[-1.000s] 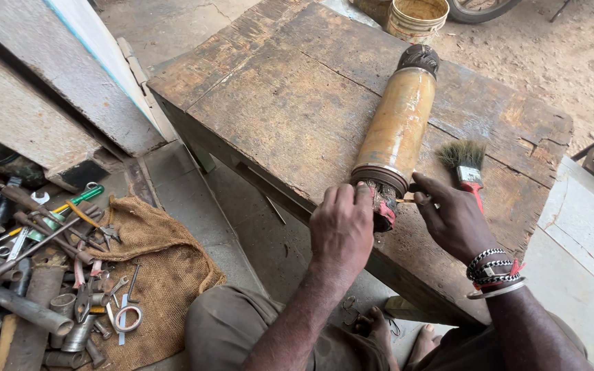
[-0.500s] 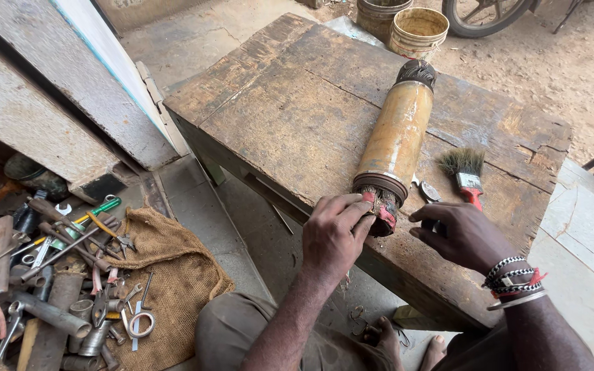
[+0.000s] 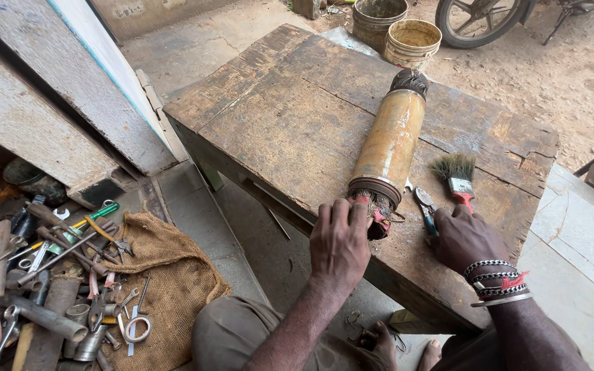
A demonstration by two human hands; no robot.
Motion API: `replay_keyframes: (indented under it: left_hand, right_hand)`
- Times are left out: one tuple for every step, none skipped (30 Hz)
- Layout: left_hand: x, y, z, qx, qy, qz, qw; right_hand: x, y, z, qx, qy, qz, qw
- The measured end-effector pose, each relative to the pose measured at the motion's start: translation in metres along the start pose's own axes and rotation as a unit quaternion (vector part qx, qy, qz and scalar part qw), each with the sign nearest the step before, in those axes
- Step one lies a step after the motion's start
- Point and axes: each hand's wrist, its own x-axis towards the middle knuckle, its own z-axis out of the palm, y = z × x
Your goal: The person is repairing a cylindrical motor component on a wooden workbench. They use a wire brush to clean the surface, then use pliers to manipulate and adjust wires and metal rings at the end of the motor.
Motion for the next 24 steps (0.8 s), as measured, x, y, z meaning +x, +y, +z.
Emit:
replay_keyframes:
  left_hand:
    - [0.001, 0.003, -0.004, 0.008, -0.013, 0.000, 1.000]
    - [0.004, 0.005, -0.008, 0.017, -0.024, 0.000, 1.000]
    - [0.007, 0.008, -0.012, 0.039, -0.059, -0.002, 0.998]
    - [0.011, 0.010, -0.017, 0.061, -0.094, -0.005, 0.994]
    - [0.014, 0.012, -0.022, 0.084, -0.129, -0.008, 0.988]
    - [0.016, 0.015, -0.027, 0.095, -0.149, -0.011, 0.984]
    - [0.020, 0.018, -0.030, 0.107, -0.168, -0.015, 0.980]
    - [0.023, 0.020, -0.033, 0.119, -0.186, -0.018, 0.975]
    - [0.026, 0.021, -0.034, 0.127, -0.211, -0.016, 0.969]
    - [0.028, 0.021, -0.034, 0.135, -0.236, -0.016, 0.962]
    - [0.028, 0.021, -0.033, 0.144, -0.261, -0.016, 0.954]
    - [0.027, 0.019, -0.030, 0.145, -0.239, 0.006, 0.960]
    - [0.026, 0.017, -0.026, 0.146, -0.216, 0.026, 0.965]
    - [0.025, 0.012, -0.020, 0.148, -0.192, 0.048, 0.969]
    - [0.022, 0.007, -0.015, 0.107, -0.158, 0.046, 0.981]
    - [0.015, 0.002, -0.010, 0.064, -0.125, 0.044, 0.989]
    - [0.010, -0.001, -0.004, 0.022, -0.088, 0.040, 0.995]
    - [0.007, -0.005, 0.002, 0.001, -0.043, 0.041, 0.998]
    - [0.003, -0.007, 0.008, -0.022, -0.001, 0.043, 0.999]
    - [0.000, -0.008, 0.013, -0.046, 0.041, 0.043, 0.997]
    - [-0.001, -0.009, 0.017, -0.070, 0.046, 0.036, 0.996]
    - [-0.003, -0.011, 0.019, -0.094, 0.049, 0.029, 0.994]
    - [-0.002, -0.012, 0.021, -0.118, 0.053, 0.022, 0.991]
    - [-0.002, -0.013, 0.020, -0.150, 0.047, 0.019, 0.987]
  right_hand:
    - [0.000, -0.001, 0.001, 0.002, 0.000, -0.007, 1.000]
    - [0.001, -0.002, 0.001, 0.004, 0.002, -0.013, 1.000]
    - [0.000, -0.003, 0.003, -0.009, 0.010, -0.007, 1.000]
    - [-0.001, -0.006, 0.005, -0.023, 0.017, -0.002, 1.000]
    - [-0.001, -0.008, 0.008, -0.035, 0.024, 0.003, 0.999]
    - [-0.001, -0.009, 0.011, -0.027, 0.004, 0.015, 1.000]
    - [0.000, -0.010, 0.014, -0.020, -0.014, 0.027, 0.999]
    - [0.002, -0.009, 0.017, -0.013, -0.031, 0.038, 0.999]
    - [0.004, -0.007, 0.020, 0.015, -0.016, 0.039, 0.999]
    - [0.007, -0.004, 0.022, 0.042, -0.001, 0.039, 0.998]
    - [0.011, 0.000, 0.024, 0.069, 0.014, 0.039, 0.997]
    - [0.014, 0.004, 0.026, 0.107, 0.036, 0.023, 0.993]
    - [0.016, 0.009, 0.027, 0.145, 0.059, 0.006, 0.988]
    - [0.019, 0.012, 0.029, 0.182, 0.082, -0.010, 0.980]
    - [0.021, 0.014, 0.029, 0.194, 0.088, -0.008, 0.977]
    - [0.022, 0.016, 0.029, 0.205, 0.093, -0.005, 0.974]
    - [0.024, 0.018, 0.029, 0.216, 0.099, -0.004, 0.971]
    - [0.024, 0.019, 0.027, 0.310, 0.071, 0.022, 0.948]
    - [0.023, 0.019, 0.026, 0.402, 0.039, 0.049, 0.913]
    - [0.021, 0.020, 0.024, 0.489, 0.007, 0.074, 0.869]
    - [0.019, 0.020, 0.021, 0.571, 0.003, 0.051, 0.819]
    - [0.014, 0.021, 0.019, 0.648, 0.000, 0.028, 0.761]
    - [0.009, 0.021, 0.017, 0.718, -0.002, 0.003, 0.696]
    - [0.000, 0.022, 0.017, 0.744, -0.027, -0.050, 0.666]
